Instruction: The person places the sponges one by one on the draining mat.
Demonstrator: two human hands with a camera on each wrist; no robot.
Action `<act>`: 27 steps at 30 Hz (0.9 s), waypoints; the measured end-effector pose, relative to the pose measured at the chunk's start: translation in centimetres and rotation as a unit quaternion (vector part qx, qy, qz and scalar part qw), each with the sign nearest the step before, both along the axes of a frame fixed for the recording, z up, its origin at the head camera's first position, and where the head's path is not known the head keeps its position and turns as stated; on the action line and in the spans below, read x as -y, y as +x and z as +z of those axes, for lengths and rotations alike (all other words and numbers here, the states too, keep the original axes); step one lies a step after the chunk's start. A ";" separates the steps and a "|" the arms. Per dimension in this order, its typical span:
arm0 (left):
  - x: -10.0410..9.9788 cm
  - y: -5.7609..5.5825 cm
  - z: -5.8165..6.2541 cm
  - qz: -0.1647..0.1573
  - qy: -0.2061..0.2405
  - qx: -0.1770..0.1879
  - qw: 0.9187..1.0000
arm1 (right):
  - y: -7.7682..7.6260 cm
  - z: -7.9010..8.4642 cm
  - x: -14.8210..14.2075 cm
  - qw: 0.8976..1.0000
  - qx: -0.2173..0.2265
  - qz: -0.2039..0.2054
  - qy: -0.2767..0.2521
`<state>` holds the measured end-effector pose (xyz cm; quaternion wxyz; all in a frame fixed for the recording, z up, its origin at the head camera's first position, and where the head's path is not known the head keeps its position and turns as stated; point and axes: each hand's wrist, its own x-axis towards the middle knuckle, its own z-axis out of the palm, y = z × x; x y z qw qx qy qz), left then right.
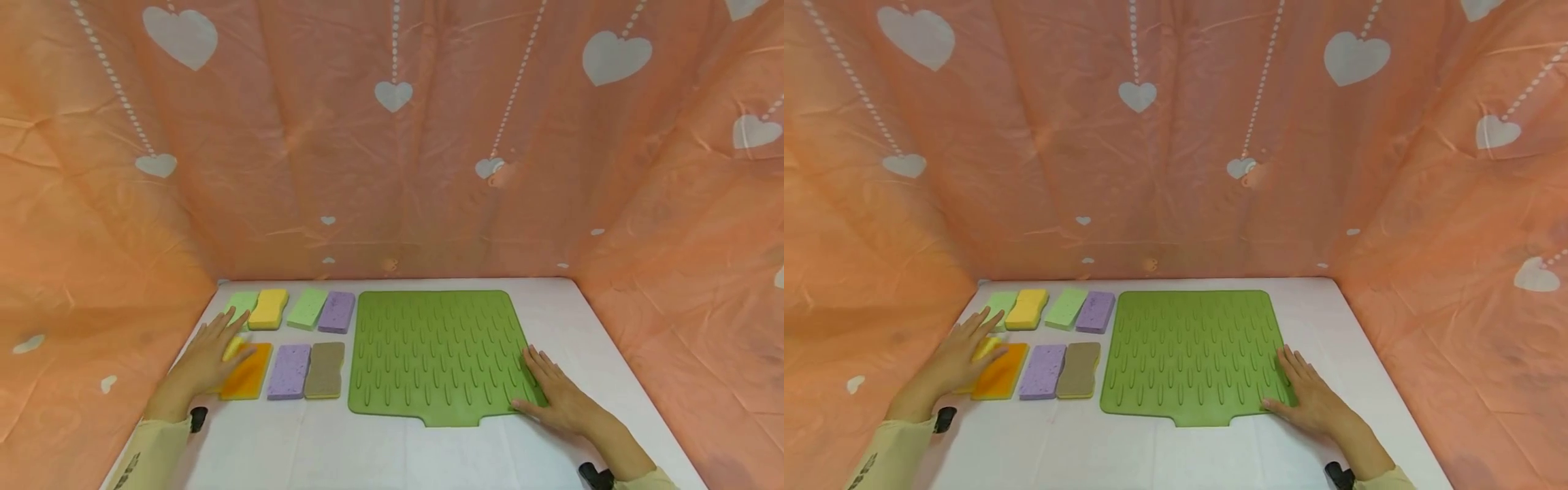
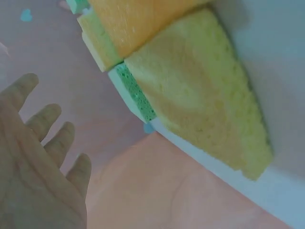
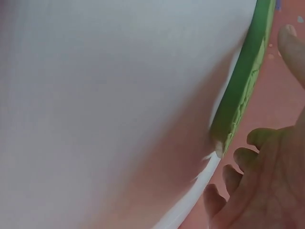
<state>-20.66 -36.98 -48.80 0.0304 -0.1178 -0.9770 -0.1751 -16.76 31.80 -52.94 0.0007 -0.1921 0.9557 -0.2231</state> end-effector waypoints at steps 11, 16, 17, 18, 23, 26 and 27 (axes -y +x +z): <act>1.8 -3.7 1.4 -0.007 0.006 0.050 0.999 | -0.1 -0.2 0.1 0.999 0.045 -0.008 -0.008; 2.9 -5.4 1.9 -0.019 0.028 0.076 0.997 | -0.1 -0.3 0.0 0.998 0.056 -0.010 -0.005; 3.1 -5.6 2.0 -0.022 0.036 0.082 0.996 | -0.1 -0.3 0.0 0.998 0.057 -0.009 -0.007; 3.3 -5.7 2.0 -0.022 0.047 0.092 0.994 | -0.1 -0.3 0.1 0.998 0.059 -0.009 -0.008; 4.2 -6.4 2.2 -0.030 0.051 0.102 0.993 | -0.2 -0.1 0.3 0.998 0.064 -0.013 0.003; 4.7 -6.8 2.1 -0.035 0.035 0.104 0.993 | -0.4 0.0 0.3 0.998 0.063 -0.008 0.009; 4.9 -7.0 2.0 -0.035 0.037 0.111 0.993 | -0.4 0.0 0.4 0.998 0.066 -0.007 0.009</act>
